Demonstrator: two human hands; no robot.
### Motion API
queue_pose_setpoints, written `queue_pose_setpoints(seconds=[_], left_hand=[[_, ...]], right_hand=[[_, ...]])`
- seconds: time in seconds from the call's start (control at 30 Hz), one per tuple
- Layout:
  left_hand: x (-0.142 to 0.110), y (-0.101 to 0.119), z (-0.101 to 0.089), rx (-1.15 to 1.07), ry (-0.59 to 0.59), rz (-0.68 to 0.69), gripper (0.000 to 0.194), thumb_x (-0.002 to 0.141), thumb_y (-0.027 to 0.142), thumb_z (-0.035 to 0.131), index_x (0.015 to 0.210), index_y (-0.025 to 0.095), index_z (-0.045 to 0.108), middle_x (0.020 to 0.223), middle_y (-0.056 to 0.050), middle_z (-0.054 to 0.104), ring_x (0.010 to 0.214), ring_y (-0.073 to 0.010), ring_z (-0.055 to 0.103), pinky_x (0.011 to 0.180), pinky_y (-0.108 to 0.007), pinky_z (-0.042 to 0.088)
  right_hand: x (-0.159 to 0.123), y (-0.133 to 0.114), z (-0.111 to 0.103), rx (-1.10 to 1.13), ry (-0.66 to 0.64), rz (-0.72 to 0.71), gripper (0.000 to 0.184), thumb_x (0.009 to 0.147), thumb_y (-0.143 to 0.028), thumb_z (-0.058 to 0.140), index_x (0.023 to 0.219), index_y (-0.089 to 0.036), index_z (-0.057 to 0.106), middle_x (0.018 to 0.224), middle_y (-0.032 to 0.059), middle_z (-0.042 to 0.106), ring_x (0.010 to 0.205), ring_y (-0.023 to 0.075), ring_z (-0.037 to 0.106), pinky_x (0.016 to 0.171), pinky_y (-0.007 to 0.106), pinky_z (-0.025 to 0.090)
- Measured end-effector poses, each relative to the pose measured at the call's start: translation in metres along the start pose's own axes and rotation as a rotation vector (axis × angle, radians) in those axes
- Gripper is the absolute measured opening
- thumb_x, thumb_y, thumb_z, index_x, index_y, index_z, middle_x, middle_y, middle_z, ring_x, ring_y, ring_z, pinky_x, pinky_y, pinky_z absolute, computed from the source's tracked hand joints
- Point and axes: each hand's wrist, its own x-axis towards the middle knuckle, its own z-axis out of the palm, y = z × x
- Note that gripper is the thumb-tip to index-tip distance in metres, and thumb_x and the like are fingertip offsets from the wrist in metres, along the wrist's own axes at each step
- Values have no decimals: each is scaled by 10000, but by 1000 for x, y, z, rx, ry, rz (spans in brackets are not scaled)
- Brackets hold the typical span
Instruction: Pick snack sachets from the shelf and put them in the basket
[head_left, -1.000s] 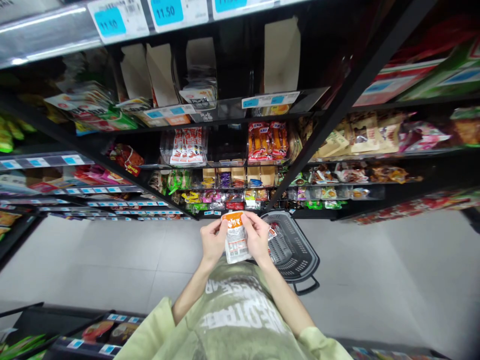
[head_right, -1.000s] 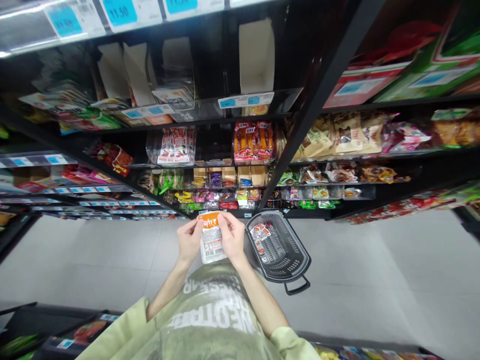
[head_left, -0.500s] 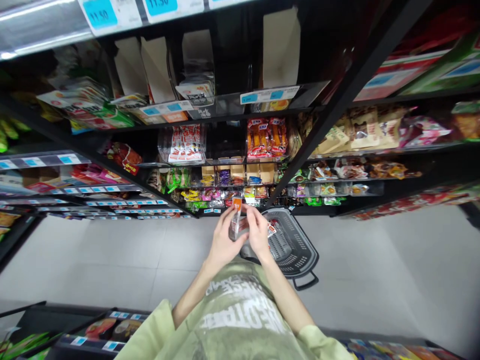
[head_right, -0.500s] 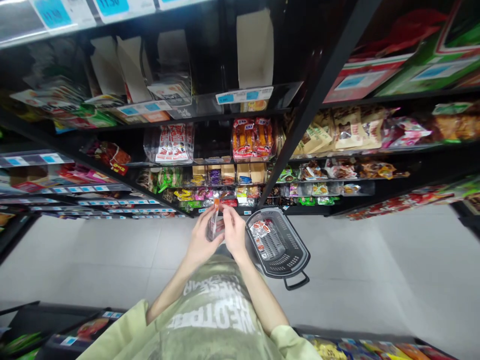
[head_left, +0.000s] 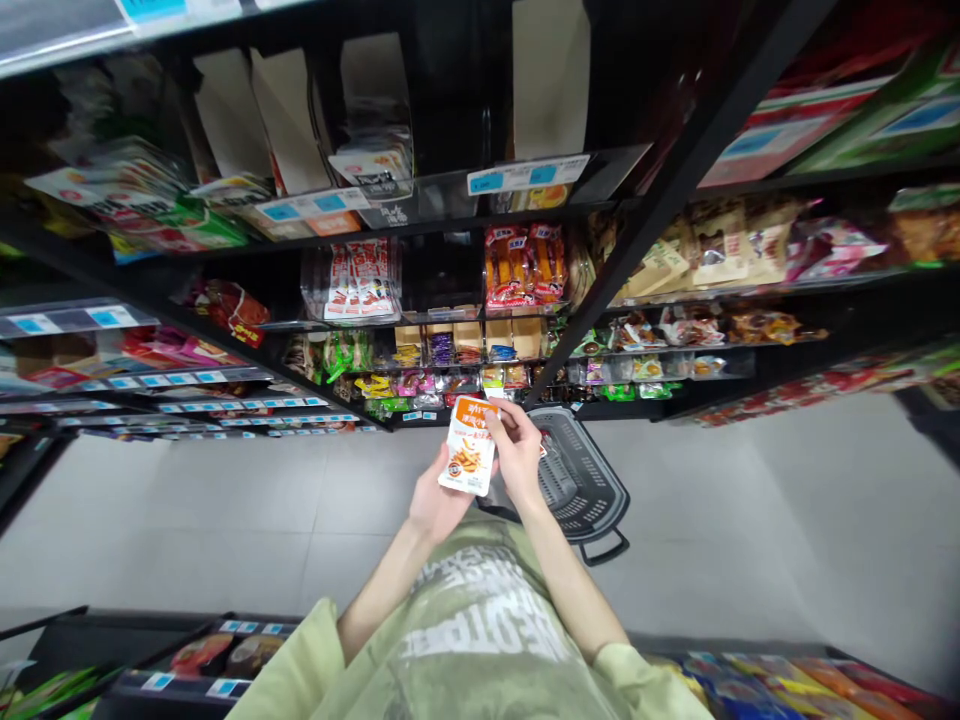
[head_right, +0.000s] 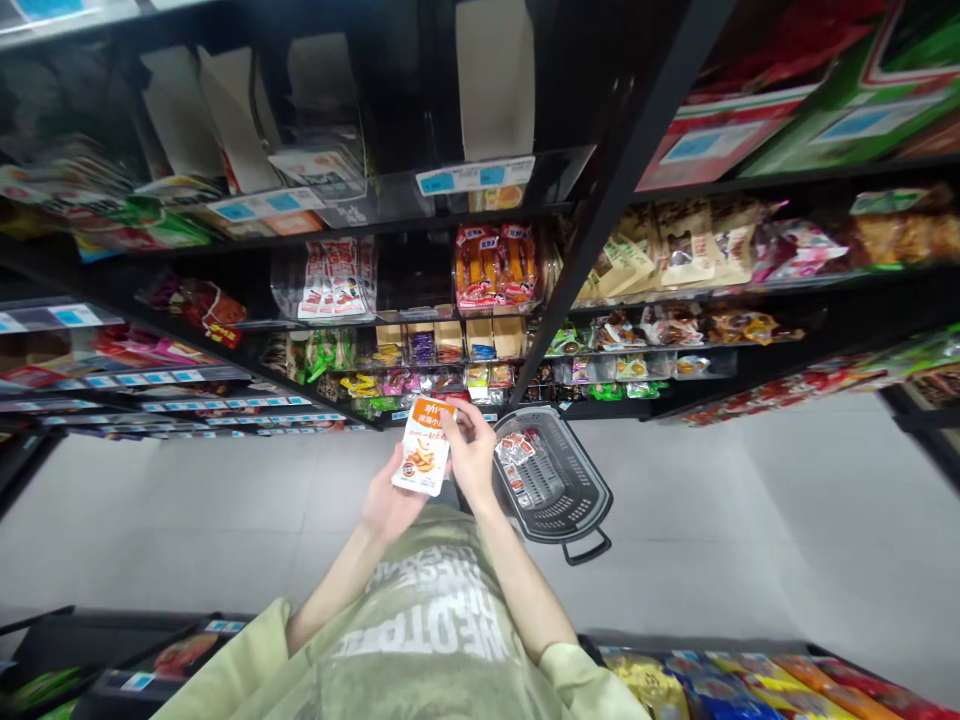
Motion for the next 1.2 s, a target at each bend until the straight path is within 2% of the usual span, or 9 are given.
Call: queue_pose_setpoints(seconds=[0.63,0.77,0.87,0.93,1.03,1.13,1.2], left_hand=[[3,5,-7,-55,-8,18,474,1021,354,350,1422,143,490,1446,-113,536,1381,-285,442,1190,-529,271],[8,6,-12,-25,26,25,449,989,363,426,1353,134,554,1408,-113,574,1332,-298,498,1144,-525,352],[22,3,-25,103,114,90,421,889,296,587,1275,129,603,1284,-130,661,1200,-308,607,1045,-501,462],[35,1,-41,234,230,161,400,790,248,685,1169,125,652,1158,-127,715,1067,-292,672,947,-449,529],[50,-1,-69,395,432,207,368,670,295,792,985,134,690,977,-98,748,879,-259,702,784,-380,570],[48,-2,-99,468,508,204,402,581,328,861,886,113,712,805,-87,740,718,-231,677,655,-322,534],[40,-3,-117,608,506,201,408,595,391,858,864,112,730,748,-70,727,659,-201,650,610,-277,481]], right_hand=[[4,3,7,27,-25,2,256,805,-356,737,1002,-199,692,871,38,734,755,172,649,684,273,508],[8,6,8,5,-34,6,263,812,-370,722,1008,-204,671,865,31,721,741,170,635,663,268,498],[15,15,1,-42,-54,28,235,799,-384,723,927,-211,631,771,-7,679,650,147,598,593,247,473],[22,25,-9,-101,-125,48,227,778,-376,735,863,-211,604,742,-18,664,635,140,592,584,240,468],[32,44,-27,-257,-342,91,268,733,-346,767,910,-204,624,756,-1,694,685,159,627,619,254,493],[36,66,-42,-378,-585,280,418,712,-397,775,1056,-202,638,737,6,706,611,173,629,510,257,494],[34,78,-46,-379,-697,430,469,728,-457,759,1103,-206,630,773,13,715,631,183,652,503,270,525]])
